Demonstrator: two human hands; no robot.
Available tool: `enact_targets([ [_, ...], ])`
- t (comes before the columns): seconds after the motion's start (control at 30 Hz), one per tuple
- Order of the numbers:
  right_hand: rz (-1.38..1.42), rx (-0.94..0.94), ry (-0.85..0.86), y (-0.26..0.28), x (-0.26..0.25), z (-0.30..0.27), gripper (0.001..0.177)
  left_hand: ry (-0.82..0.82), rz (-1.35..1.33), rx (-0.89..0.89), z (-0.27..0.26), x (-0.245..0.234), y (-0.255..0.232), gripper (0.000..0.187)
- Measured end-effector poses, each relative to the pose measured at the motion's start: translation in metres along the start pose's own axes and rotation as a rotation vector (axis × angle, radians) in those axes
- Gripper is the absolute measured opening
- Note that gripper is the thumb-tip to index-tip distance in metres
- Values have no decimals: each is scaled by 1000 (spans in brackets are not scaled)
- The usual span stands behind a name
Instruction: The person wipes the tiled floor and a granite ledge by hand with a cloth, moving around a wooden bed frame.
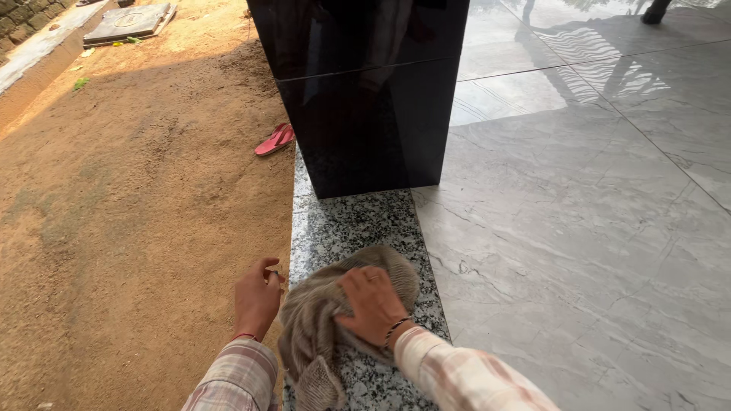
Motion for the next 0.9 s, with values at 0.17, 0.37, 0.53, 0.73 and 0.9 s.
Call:
enact_targets([
  [0.17, -448, 348, -238, -163, -79, -100, 67, 24, -17, 105, 1, 23, -30, 32],
  [0.37, -557, 815, -347, -330, -152, -266, 80, -8, 66, 236, -6, 34, -71, 32],
  [0.53, -190, 1231, -361, -418, -124, -252, 91, -40, 53, 297, -2, 28, -66, 34],
  [0.73, -73, 835, 146, -294, -42, -35, 110, -48, 155, 82, 1, -7, -20, 34],
  [0.9, -96, 469, 322, -106, -6, 66, 111, -52, 181, -2, -4, -33, 0, 36],
])
Point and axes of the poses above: each hand's wrist, its own z-axis towards the middle knuckle, its own x-axis out of the palm, y = z × x, the point moved 8 cm from there along z, towards the middle knuckle, and after that the axes turned 1 degree about -x, right-handed, at the moved point
